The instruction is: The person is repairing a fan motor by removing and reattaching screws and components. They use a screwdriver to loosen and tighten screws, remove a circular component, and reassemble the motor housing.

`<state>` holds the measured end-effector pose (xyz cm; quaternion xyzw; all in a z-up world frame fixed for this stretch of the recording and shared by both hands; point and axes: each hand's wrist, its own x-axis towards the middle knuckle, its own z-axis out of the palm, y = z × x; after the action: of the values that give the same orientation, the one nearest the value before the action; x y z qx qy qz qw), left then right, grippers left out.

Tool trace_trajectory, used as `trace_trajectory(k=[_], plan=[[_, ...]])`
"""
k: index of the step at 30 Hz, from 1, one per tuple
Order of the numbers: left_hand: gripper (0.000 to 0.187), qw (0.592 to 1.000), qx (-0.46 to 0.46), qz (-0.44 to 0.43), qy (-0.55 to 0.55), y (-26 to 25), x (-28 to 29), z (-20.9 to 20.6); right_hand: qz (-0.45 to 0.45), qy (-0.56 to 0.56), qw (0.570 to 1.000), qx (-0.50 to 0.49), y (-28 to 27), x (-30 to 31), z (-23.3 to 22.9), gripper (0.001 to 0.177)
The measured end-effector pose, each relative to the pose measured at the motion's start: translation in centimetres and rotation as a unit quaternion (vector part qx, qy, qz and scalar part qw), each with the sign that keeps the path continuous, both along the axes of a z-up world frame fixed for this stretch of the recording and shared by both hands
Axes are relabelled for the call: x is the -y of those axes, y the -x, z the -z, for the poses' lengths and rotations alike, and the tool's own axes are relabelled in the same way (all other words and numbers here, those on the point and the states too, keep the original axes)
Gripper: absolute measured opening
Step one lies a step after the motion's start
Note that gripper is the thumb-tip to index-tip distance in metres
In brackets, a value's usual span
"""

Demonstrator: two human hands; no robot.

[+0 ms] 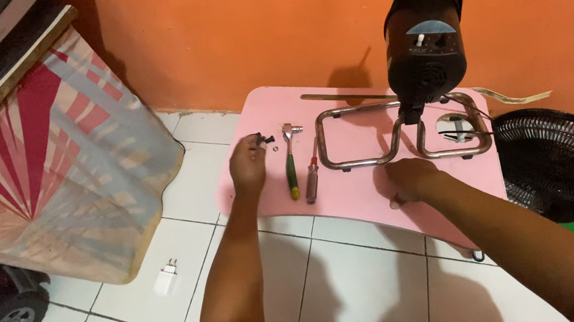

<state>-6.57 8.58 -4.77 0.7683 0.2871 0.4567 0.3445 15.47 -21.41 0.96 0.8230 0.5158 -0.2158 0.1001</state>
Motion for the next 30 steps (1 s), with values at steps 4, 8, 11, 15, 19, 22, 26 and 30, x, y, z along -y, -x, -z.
trace_trajectory(k=[4, 8, 11, 15, 19, 22, 26, 30], plan=[[0.034, 0.977, 0.106, 0.002, 0.184, -1.1, -1.5, 0.3, -0.019, -0.026, 0.999, 0.003, -0.4, 0.5, 1.3, 0.047], [0.036, 0.939, 0.144, 0.025, 0.313, -2.9, -1.3, -0.6, -0.028, -0.025, 0.999, 0.024, -0.1, 0.5, 0.4, 0.055], [0.036, 0.868, 0.228, 0.070, 0.434, -2.7, -0.2, -1.4, -0.021, -0.097, 0.995, 0.031, 1.6, -1.3, -0.6, 0.040], [0.032, 0.794, 0.274, 0.164, 0.518, -1.2, -0.1, -3.0, 0.028, -0.269, 0.962, 0.034, 4.6, -7.7, -1.7, 0.041], [0.030, 0.784, 0.255, 0.207, 0.527, 0.2, -1.1, -3.1, -0.079, -0.442, 0.893, 0.017, 7.7, -15.3, -0.7, 0.015], [0.030, 0.792, 0.254, 0.189, 0.522, 1.0, -2.6, -2.2, -0.081, -0.467, 0.881, -0.003, 8.8, -19.6, -0.1, 0.018], [0.029, 0.809, 0.210, 0.155, 0.526, 1.1, -3.2, -0.1, -0.057, -0.330, 0.936, 0.106, 9.6, -23.1, -0.1, 0.019], [0.032, 0.790, 0.226, 0.179, 0.541, 0.8, -2.5, 0.3, -0.050, -0.358, 0.927, 0.105, 10.2, -23.7, -0.7, 0.016]])
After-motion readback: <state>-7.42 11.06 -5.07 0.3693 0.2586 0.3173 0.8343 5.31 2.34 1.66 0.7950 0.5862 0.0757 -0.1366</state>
